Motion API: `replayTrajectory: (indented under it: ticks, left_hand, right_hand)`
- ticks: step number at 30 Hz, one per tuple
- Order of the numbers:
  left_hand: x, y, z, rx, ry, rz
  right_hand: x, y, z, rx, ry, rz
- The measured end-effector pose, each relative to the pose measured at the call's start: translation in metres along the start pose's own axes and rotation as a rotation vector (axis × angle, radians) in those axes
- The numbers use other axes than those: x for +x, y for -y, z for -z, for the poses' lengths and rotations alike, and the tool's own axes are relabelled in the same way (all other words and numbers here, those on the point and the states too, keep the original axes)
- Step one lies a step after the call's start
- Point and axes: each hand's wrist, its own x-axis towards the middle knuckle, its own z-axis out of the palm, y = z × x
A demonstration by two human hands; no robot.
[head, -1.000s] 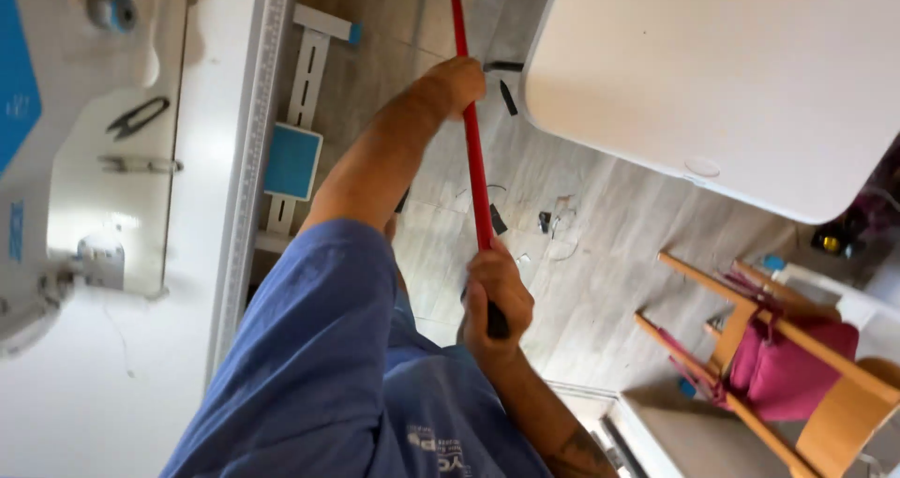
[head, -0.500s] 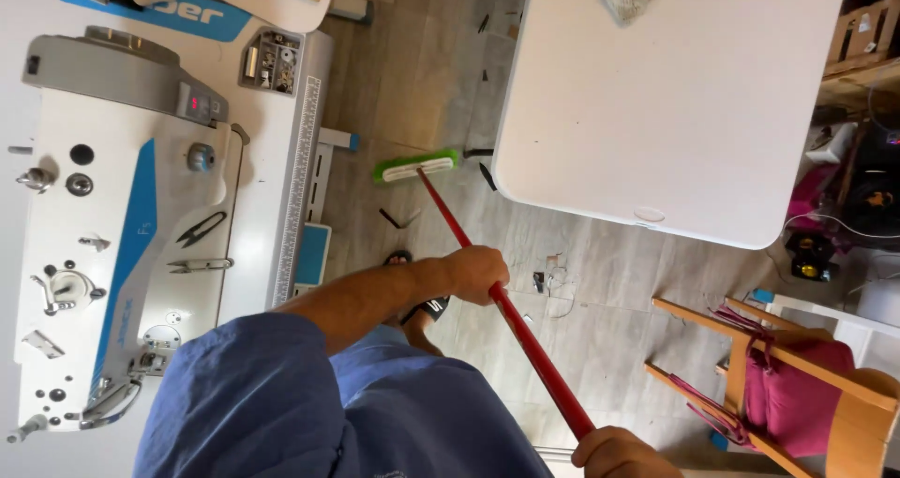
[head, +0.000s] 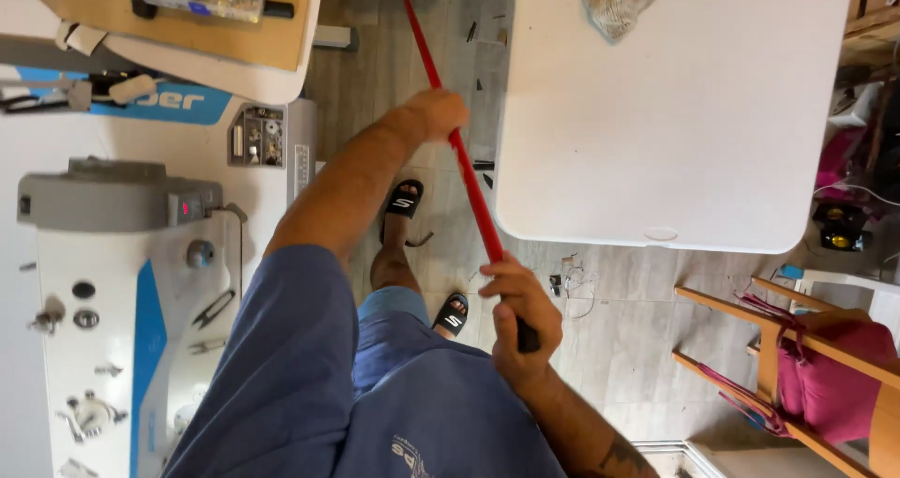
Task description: A person uses a hand press to set rivets in leather, then wipes down the work table and sweeps the floor in a workshop.
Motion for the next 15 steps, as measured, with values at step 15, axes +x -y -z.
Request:
replayTrajectory:
  ticks: [15]
  left_hand:
    - [0.139,0.197,-0.036,-0.369,-0.931,0.062]
  right_hand:
    - [0.23,-0.155,-0.089,0.041,-0.123,-0.095]
